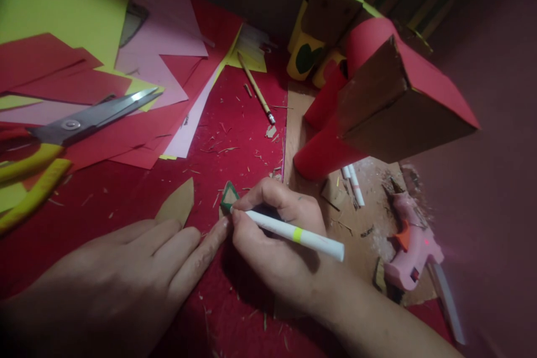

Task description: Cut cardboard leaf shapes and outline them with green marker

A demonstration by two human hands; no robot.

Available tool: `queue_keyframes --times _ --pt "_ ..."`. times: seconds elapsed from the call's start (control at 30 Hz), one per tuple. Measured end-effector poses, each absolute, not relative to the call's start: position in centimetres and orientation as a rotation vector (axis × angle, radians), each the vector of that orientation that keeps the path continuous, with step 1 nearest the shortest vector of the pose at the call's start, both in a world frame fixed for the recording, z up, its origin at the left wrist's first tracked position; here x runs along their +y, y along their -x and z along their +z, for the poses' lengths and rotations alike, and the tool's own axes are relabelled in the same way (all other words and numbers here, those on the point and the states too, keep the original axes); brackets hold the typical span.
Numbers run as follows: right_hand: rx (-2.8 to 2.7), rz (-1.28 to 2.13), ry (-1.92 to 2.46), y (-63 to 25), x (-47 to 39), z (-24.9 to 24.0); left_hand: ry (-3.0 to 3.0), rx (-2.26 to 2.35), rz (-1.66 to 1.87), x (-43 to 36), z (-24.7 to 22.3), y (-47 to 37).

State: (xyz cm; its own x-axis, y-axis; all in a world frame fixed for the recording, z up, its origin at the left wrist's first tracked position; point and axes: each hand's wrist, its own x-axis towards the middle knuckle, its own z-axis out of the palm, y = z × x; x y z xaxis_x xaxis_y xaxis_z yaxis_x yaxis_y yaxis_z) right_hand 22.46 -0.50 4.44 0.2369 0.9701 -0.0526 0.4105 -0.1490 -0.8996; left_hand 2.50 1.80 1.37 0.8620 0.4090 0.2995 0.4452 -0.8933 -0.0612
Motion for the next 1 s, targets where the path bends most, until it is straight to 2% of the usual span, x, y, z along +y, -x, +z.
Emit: queue_keyframes --times 0.37,1.0 --pt "-1.192 0.975 1.702 -22.89 -0.78 4.16 2.931 -0.702 -0.395 1.52 0.93 -2.43" --pt "-1.156 0.900 1.695 -22.89 -0.79 3.82 2.859 -0.671 -0.382 1.65 1.31 -2.61"
